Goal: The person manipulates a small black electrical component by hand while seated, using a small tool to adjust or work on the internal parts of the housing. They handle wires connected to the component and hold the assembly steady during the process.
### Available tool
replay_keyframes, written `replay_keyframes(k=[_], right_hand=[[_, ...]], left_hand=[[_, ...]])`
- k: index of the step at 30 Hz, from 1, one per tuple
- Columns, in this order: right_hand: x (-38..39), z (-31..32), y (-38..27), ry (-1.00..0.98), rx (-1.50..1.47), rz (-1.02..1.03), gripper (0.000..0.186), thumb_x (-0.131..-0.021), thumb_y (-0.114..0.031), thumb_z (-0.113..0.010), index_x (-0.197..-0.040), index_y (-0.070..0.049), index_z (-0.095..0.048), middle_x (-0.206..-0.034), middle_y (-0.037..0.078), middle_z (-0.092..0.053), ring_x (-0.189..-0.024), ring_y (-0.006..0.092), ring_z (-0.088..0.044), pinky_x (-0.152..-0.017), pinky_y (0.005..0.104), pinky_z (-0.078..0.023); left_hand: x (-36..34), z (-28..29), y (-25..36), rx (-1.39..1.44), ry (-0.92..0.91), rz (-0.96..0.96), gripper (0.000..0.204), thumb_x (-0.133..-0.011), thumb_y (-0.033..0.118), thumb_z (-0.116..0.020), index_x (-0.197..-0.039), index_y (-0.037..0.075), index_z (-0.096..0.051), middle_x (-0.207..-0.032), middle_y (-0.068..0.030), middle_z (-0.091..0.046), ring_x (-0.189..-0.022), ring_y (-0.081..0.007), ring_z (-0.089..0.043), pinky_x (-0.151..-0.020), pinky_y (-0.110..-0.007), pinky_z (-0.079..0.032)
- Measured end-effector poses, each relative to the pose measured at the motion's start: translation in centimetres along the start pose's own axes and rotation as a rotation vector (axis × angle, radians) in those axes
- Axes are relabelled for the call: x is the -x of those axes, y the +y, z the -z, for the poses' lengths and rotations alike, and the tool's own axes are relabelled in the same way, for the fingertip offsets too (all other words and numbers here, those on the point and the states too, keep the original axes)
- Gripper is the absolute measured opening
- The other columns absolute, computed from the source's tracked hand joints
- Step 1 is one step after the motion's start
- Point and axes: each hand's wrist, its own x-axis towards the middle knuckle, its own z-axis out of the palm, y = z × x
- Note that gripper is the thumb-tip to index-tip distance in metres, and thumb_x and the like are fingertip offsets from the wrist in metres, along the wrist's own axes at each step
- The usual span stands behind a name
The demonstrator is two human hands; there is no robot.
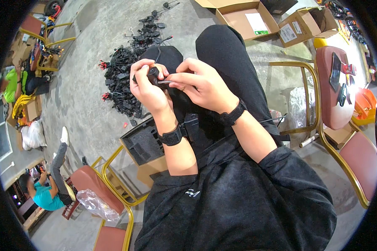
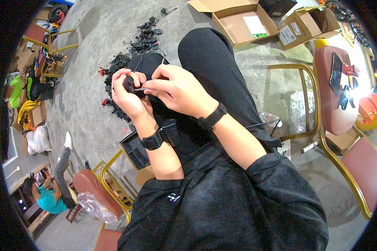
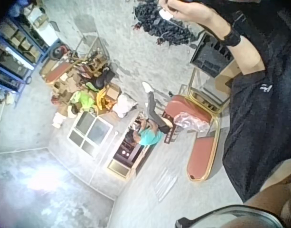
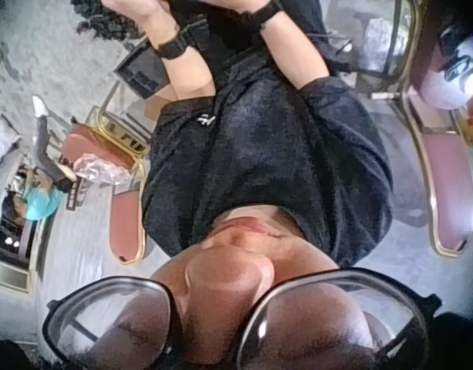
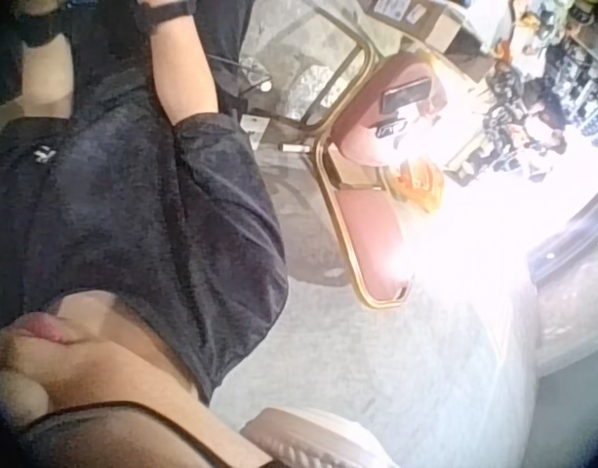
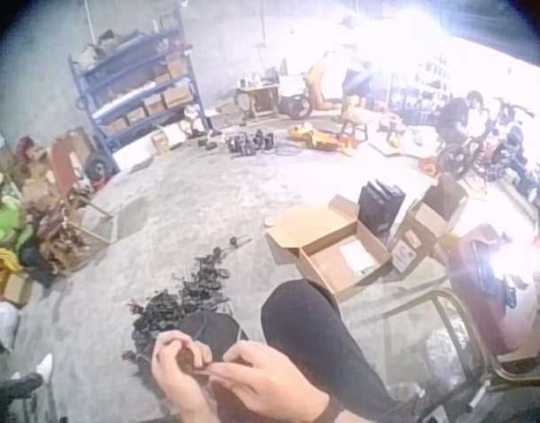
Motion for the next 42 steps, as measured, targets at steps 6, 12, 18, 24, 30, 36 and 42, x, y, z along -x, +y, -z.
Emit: replay_keyframes(k=[6,12,18,24,30,36,42], right_hand=[[-0.14,-0.05,-0.06,0.008,-0.012,0.002,0.013,-0.073,-0.009,-0.068,-0.086,-0.008,-0.066,-0.082,0.008,-0.055,-0.073,0.0242,-0.055,-0.061,0.0327,-0.045],[-0.18,0.04,0.18,0.018,0.108,0.114,0.012,-0.073,-0.011,-0.067,-0.084,-0.009,-0.065,-0.084,0.007,-0.054,-0.076,0.024,-0.055,-0.066,0.0333,-0.045],[-0.2,-0.11,0.1,0.038,0.128,0.118,0.01,-0.074,-0.012,-0.066,-0.083,-0.01,-0.064,-0.081,0.006,-0.055,-0.074,0.0235,-0.056,-0.064,0.0331,-0.046],[0.38,-0.05,-0.15,-0.04,0.156,-0.108,0.008,-0.078,-0.016,-0.064,-0.084,-0.011,-0.065,-0.067,0.003,-0.055,-0.059,0.0223,-0.058,-0.054,0.0318,-0.046],[0.17,-0.15,0.24,-0.003,0.047,0.003,0.01,-0.075,-0.013,-0.067,-0.084,-0.01,-0.065,-0.073,0.004,-0.054,-0.066,0.0223,-0.056,-0.058,0.0318,-0.046],[-0.07,0.0,-0.03,0.007,0.06,0.034,0.011,-0.074,-0.011,-0.067,-0.084,-0.009,-0.065,-0.08,0.006,-0.054,-0.072,0.0228,-0.055,-0.061,0.0318,-0.046],[-0.03,0.01,0.06,-0.002,0.046,0.025,0.011,-0.074,-0.011,-0.068,-0.083,-0.008,-0.064,-0.08,0.006,-0.054,-0.072,0.023,-0.055,-0.061,0.0319,-0.045]], left_hand=[[-0.09,0.2,0.07,-0.027,-0.004,0.003,0.014,-0.084,0.007,-0.042,-0.08,-0.002,-0.052,-0.055,-0.0077,-0.047,-0.049,-0.0152,-0.044,-0.053,-0.029,-0.04],[-0.05,0.16,-0.1,0.0,0.008,0.012,0.013,-0.084,0.007,-0.043,-0.08,-0.001,-0.052,-0.055,-0.0078,-0.046,-0.049,-0.0151,-0.044,-0.053,-0.029,-0.041],[-0.14,0.7,-0.18,-0.051,-0.02,0.011,0.015,-0.084,0.012,-0.043,-0.083,0.0,-0.052,-0.057,-0.007,-0.044,-0.052,-0.0175,-0.044,-0.056,-0.031,-0.041],[-0.04,0.31,0.02,-0.064,-0.031,0.005,0.015,-0.084,0.011,-0.043,-0.082,0.0,-0.052,-0.057,-0.0066,-0.044,-0.052,-0.0166,-0.044,-0.056,-0.031,-0.04],[-0.05,0.12,0.04,-0.02,-0.008,0.005,0.014,-0.084,0.008,-0.042,-0.079,-0.002,-0.051,-0.055,-0.0083,-0.047,-0.049,-0.0158,-0.046,-0.053,-0.028,-0.041],[0.0,0.04,0.07,-0.021,-0.004,0.002,0.013,-0.083,0.007,-0.043,-0.079,-0.001,-0.052,-0.056,-0.0082,-0.047,-0.05,-0.0153,-0.046,-0.053,-0.028,-0.041],[-0.06,0.01,0.04,-0.022,-0.004,-0.007,0.013,-0.083,0.008,-0.043,-0.078,-0.001,-0.052,-0.056,-0.008,-0.047,-0.05,-0.0151,-0.046,-0.053,-0.028,-0.041]])
